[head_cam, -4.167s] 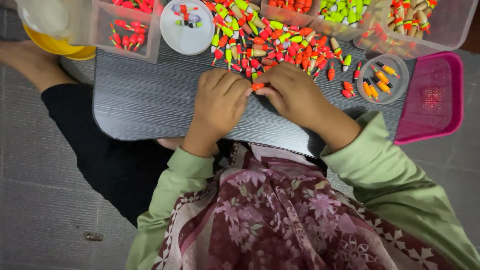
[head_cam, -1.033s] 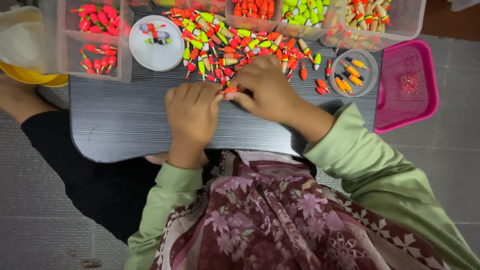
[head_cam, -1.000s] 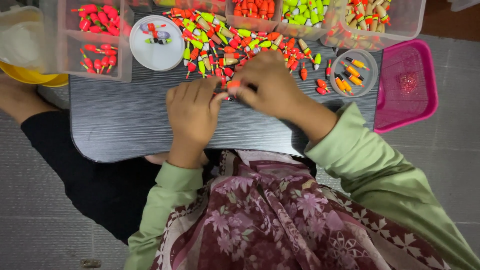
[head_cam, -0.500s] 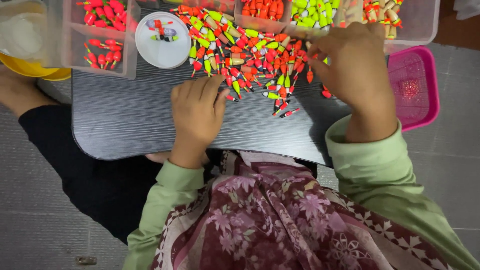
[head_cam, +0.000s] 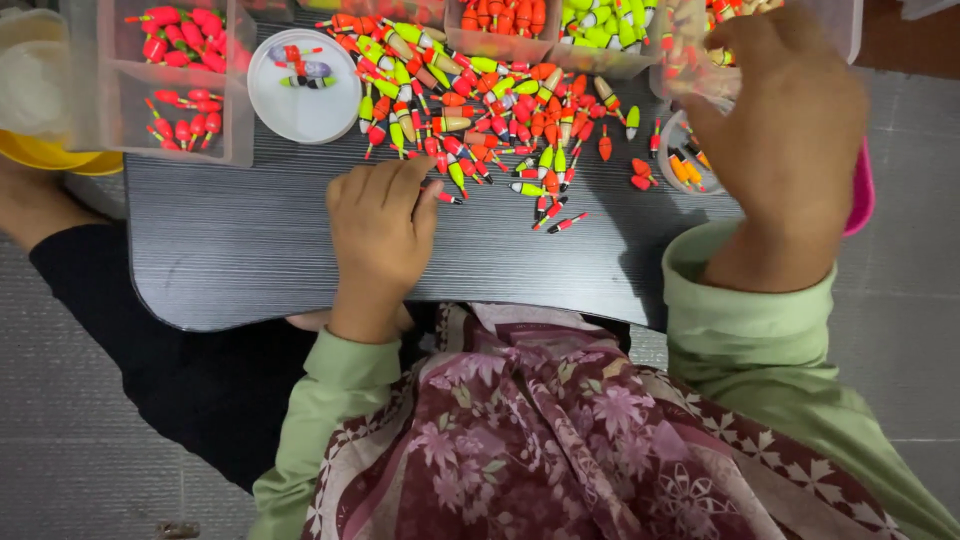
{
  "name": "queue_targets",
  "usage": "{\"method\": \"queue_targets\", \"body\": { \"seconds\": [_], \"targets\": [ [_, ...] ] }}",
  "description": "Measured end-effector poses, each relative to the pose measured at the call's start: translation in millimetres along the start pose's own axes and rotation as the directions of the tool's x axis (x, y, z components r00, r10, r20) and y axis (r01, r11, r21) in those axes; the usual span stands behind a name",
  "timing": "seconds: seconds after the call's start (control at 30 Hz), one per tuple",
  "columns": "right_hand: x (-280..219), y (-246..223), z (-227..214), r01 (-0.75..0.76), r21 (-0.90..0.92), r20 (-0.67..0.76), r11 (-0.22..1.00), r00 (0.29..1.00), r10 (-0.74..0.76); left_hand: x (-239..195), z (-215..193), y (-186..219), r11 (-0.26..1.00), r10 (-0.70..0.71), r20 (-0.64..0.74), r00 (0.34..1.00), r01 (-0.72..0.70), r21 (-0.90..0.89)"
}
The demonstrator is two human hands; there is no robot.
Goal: The person sits on the floor at a low table, picking up small orange and yellow plastic fishing floats and black components. They assemble the parts by hand, inserting the black pieces into the floats and placing the finished items into a pile on the table.
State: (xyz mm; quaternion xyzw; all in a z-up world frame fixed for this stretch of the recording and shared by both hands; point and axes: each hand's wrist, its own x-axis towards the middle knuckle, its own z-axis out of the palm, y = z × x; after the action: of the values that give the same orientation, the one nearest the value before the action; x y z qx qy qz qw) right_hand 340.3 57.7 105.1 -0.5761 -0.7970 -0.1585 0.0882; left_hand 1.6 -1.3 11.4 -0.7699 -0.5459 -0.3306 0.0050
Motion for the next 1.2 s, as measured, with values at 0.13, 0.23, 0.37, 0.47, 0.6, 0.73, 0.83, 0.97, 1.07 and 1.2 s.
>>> {"method": "queue_targets", "body": {
  "seconds": [0.13, 0.23, 0.37, 0.47, 0.6, 0.73, 0.83, 0.97, 1.07, 1.2],
  "targets": [
    [0, 20, 36, -0.045, -0.015, 0.111, 0.999, 0.993, 0.046, 0, 2, -1, 1.000, 0.016, -0.004, 1.000, -0.016, 0.014],
    [8, 16, 48, -0.078, 0.003, 0.113, 0.997, 0.991, 0.077, -1, 3, 0, 0.999, 0.025, -0.019, 1.000, -0.025, 0.022],
    [14, -5, 25, -0.055, 0.134, 0.031, 0.989, 0.998, 0.051, 1, 0, 1, 1.000, 0.024, -0.028, 0.999, -0.024, 0.002],
    [8, -15, 15, -0.026, 0.226, -0.014, 0.974, 0.999, 0.030, 1, 0, 0, 1.000, 0.024, -0.023, 0.999, -0.024, -0.001],
    [7, -36, 31, 0.044, -0.077, 0.445, 0.996, 0.896, -0.005, 1, 0, 1, 1.000, 0.025, -0.027, 0.999, -0.025, 0.006],
    [11, -49, 53, 0.105, -0.124, 0.567, 0.987, 0.823, -0.016, 1, -1, 1, 0.999, 0.037, -0.029, 0.999, -0.037, 0.001],
    [11, -57, 58, 0.086, -0.088, 0.528, 0.992, 0.849, -0.027, 2, -4, 1, 0.997, 0.058, -0.003, 0.998, -0.058, -0.049],
    [7, -101, 40, 0.195, 0.296, 0.228, 0.935, 0.936, -0.267, -4, 7, -10, 0.975, 0.174, 0.022, 0.984, -0.169, -0.145],
    [-6, -133, 57, 0.395, 0.554, -0.063, 0.733, 0.898, -0.436, -11, 21, -16, 0.965, 0.226, -0.048, 0.973, -0.230, -0.129],
    [-4, -148, 67, 0.494, 0.602, -0.327, 0.627, 0.869, -0.371, -10, 20, -15, 0.974, 0.192, -0.123, 0.974, -0.204, -0.095]
  ]
}}
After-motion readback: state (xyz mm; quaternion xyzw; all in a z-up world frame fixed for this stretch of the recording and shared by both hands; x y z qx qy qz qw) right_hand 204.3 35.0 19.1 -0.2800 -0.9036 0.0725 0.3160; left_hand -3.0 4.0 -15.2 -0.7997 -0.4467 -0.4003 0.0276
